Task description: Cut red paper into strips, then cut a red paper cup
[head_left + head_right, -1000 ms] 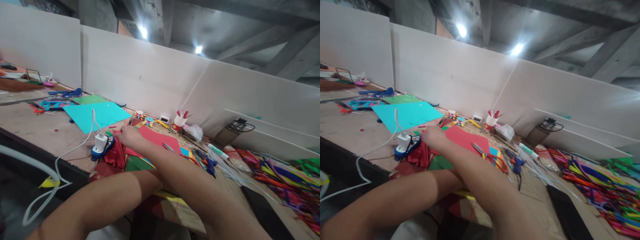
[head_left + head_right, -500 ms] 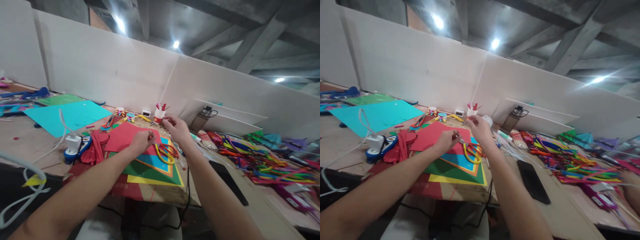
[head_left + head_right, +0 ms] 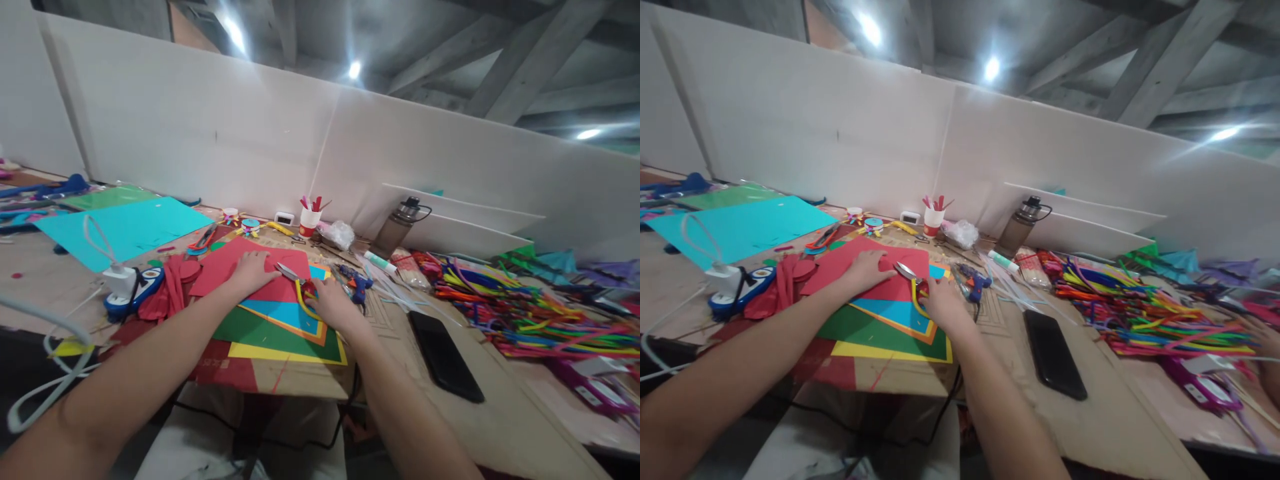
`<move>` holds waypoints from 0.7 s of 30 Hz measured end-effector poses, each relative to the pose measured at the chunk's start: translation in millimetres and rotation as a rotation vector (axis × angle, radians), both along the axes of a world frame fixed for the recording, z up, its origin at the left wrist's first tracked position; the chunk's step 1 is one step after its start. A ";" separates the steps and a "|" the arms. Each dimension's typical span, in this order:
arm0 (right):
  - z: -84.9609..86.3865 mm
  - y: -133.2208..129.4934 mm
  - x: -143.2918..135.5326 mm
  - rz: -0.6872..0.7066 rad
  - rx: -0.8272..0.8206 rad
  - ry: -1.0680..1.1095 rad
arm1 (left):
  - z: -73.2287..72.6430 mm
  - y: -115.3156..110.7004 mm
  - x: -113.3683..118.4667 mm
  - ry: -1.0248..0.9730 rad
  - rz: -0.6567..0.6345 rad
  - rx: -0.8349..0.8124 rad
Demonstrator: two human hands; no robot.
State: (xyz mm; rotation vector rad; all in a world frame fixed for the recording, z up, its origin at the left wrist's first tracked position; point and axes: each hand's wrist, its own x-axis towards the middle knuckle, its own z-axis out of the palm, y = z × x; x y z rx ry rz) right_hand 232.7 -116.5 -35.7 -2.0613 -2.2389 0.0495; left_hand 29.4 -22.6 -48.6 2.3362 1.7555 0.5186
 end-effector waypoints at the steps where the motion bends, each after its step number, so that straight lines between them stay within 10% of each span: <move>1: -1.4 0.3 -0.9 0.000 -0.003 -0.012 | -0.2 0.7 -1.0 0.038 0.010 -0.029; 21: 13.5 4.9 18.4 -0.199 0.166 0.524 | 5.2 25.1 -23.4 -0.088 0.014 -0.009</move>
